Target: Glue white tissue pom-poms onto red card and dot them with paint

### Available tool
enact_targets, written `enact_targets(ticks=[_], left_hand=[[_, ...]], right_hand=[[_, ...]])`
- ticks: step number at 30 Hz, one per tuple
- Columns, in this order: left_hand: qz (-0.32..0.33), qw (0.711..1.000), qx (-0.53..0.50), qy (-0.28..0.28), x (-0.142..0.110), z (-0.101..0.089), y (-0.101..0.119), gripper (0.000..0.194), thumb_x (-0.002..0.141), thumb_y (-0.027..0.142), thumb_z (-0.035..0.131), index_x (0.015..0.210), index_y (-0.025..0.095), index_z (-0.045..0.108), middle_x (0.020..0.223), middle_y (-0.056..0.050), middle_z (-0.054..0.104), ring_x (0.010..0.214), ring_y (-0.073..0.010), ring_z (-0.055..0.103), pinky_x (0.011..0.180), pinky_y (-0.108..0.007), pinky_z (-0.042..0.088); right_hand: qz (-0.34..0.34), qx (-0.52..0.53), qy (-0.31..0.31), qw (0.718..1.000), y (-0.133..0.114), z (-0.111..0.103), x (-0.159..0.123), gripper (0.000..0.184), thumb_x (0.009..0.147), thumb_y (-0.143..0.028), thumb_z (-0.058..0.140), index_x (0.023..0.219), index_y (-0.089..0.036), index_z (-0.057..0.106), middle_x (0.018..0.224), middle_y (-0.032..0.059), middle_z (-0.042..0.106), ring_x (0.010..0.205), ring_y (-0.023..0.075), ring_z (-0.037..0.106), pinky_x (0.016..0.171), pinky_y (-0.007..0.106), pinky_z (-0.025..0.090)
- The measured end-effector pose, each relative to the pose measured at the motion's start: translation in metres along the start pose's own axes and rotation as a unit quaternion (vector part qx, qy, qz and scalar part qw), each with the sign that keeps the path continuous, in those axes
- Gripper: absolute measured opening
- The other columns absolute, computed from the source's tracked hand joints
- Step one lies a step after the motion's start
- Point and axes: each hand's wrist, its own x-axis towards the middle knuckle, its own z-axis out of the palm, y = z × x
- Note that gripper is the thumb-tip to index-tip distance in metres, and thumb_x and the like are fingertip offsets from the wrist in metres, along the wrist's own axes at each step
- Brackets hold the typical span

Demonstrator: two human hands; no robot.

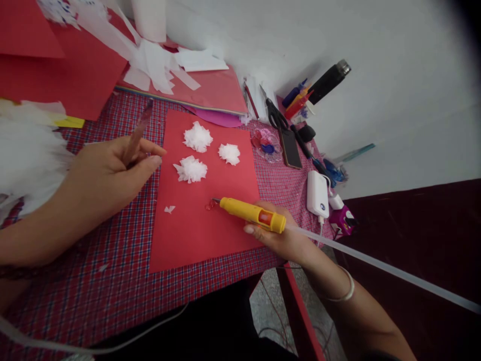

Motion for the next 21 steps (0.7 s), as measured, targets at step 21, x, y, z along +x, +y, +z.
enact_targets(ticks=[21], left_hand=[[-0.007, 1.000, -0.015, -0.024, -0.0022, -0.0035, 0.0046, 0.034, 0.090, 0.039, 0.048, 0.111, 0.021, 0.069, 0.083, 0.002, 0.069, 0.072, -0.0155, 0.057, 0.071, -0.027, 0.039]], right_hand=[[-0.006, 0.034, -0.006, 0.999, -0.0028, -0.0021, 0.0033, 0.018, 0.086, -0.037, 0.064, 0.086, -0.019, 0.059, 0.075, 0.0018, 0.060, 0.068, 0.0153, 0.055, 0.058, 0.029, 0.042]])
